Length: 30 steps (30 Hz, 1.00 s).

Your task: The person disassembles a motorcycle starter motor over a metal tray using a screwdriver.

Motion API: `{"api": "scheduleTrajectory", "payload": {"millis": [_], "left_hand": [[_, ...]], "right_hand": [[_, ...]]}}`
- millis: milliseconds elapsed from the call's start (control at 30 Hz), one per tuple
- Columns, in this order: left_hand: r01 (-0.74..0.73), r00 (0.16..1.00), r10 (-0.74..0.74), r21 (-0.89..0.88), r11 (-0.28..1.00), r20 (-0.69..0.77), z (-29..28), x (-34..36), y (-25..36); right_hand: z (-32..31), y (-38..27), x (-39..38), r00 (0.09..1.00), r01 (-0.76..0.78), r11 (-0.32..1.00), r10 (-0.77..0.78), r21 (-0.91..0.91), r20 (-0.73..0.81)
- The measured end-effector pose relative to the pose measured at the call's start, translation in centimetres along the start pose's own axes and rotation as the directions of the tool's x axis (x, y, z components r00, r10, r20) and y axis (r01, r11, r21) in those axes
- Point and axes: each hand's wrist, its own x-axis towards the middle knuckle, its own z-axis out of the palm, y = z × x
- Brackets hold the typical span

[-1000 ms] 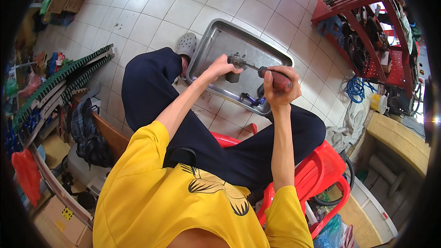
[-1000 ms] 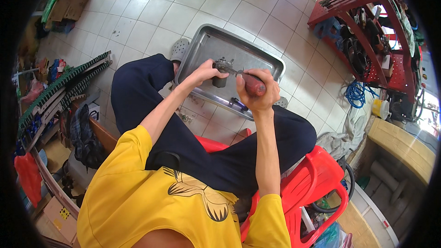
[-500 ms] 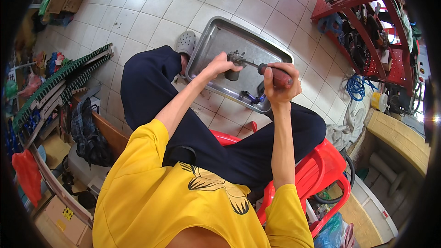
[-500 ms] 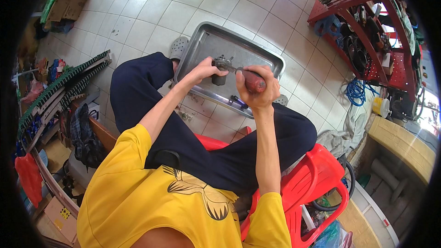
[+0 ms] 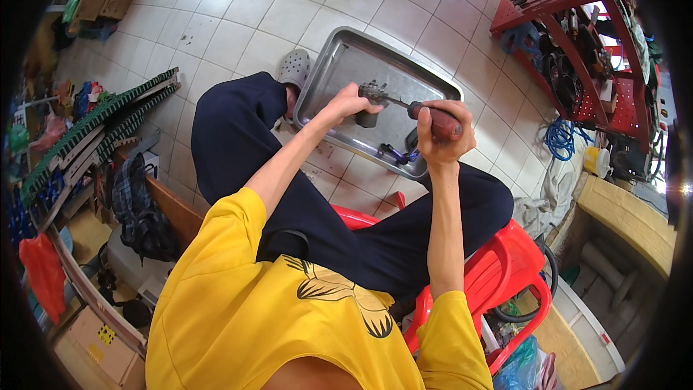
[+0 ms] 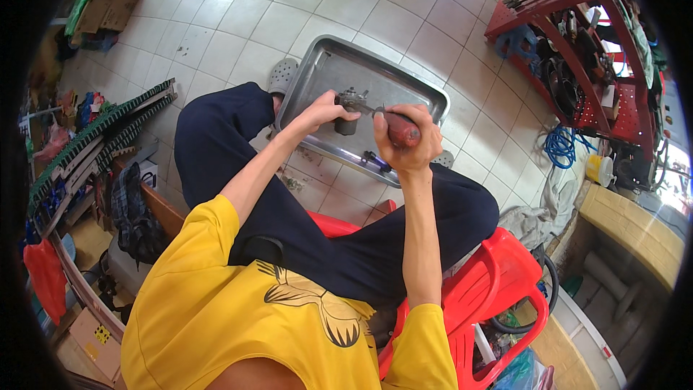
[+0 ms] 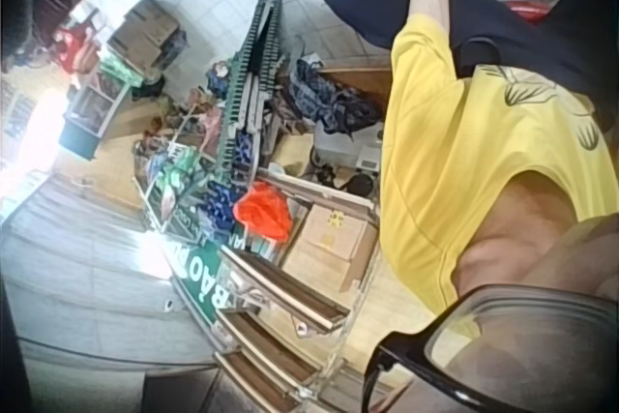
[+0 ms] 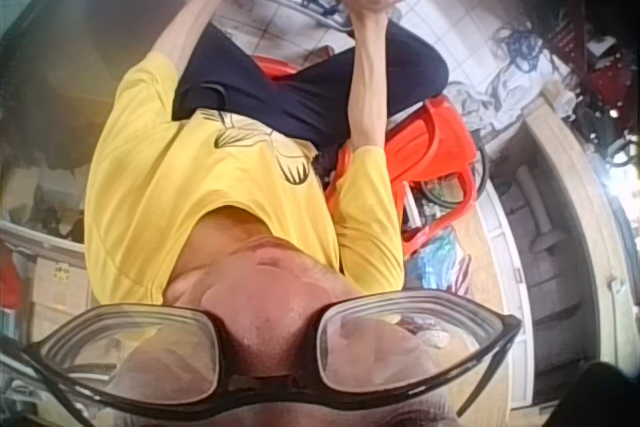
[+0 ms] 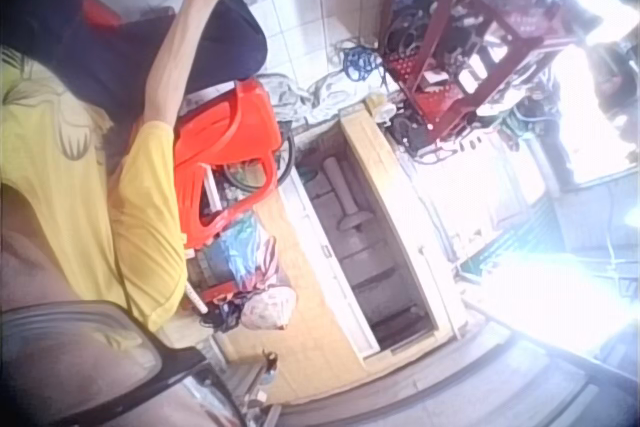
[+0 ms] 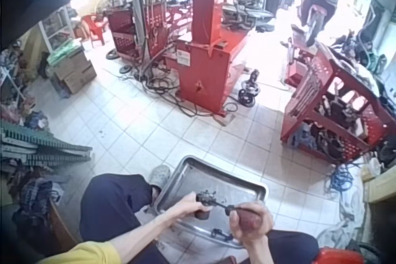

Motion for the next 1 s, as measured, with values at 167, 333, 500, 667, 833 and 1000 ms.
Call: {"api": "scheduleTrajectory", "payload": {"millis": [167, 333, 500, 667, 833, 1000], "left_hand": [[0.012, 1.000, -0.012, -0.013, 1.000, 0.007, -0.1, -0.1, 0.0], [-0.001, 1.000, 0.001, -0.034, 0.999, -0.002, 0.0, -0.6, 0.5], [-0.011, 0.999, 0.014, -0.061, 0.998, 0.051, -0.2, -0.5, 0.4], [-0.033, 0.999, 0.031, -0.083, 0.996, -0.016, 0.0, -0.2, -0.1], [-0.031, 0.997, 0.026, -0.073, 0.997, -0.066, 0.2, -1.1, 0.7], [-0.038, 0.999, 0.037, -0.045, 0.998, -0.027, 0.1, -0.7, 0.5]], "right_hand": [[-0.2, 0.1, 0.2, 0.998, 0.032, 0.998, -0.034, 0.048, 0.045], [-0.5, 0.1, 0.4, 0.988, 0.065, 0.991, -0.079, 0.114, 0.131], [-0.5, -0.6, 1.2, 0.978, -0.125, 0.976, 0.092, 0.180, 0.185], [-0.9, -0.9, 2.3, 0.937, -0.276, 0.925, 0.200, 0.259, 0.285], [-1.4, -2.4, 3.3, 0.840, -0.487, 0.824, 0.350, 0.290, 0.415], [-1.8, -1.4, 2.5, 0.902, -0.255, 0.962, 0.198, 0.103, 0.384]]}}
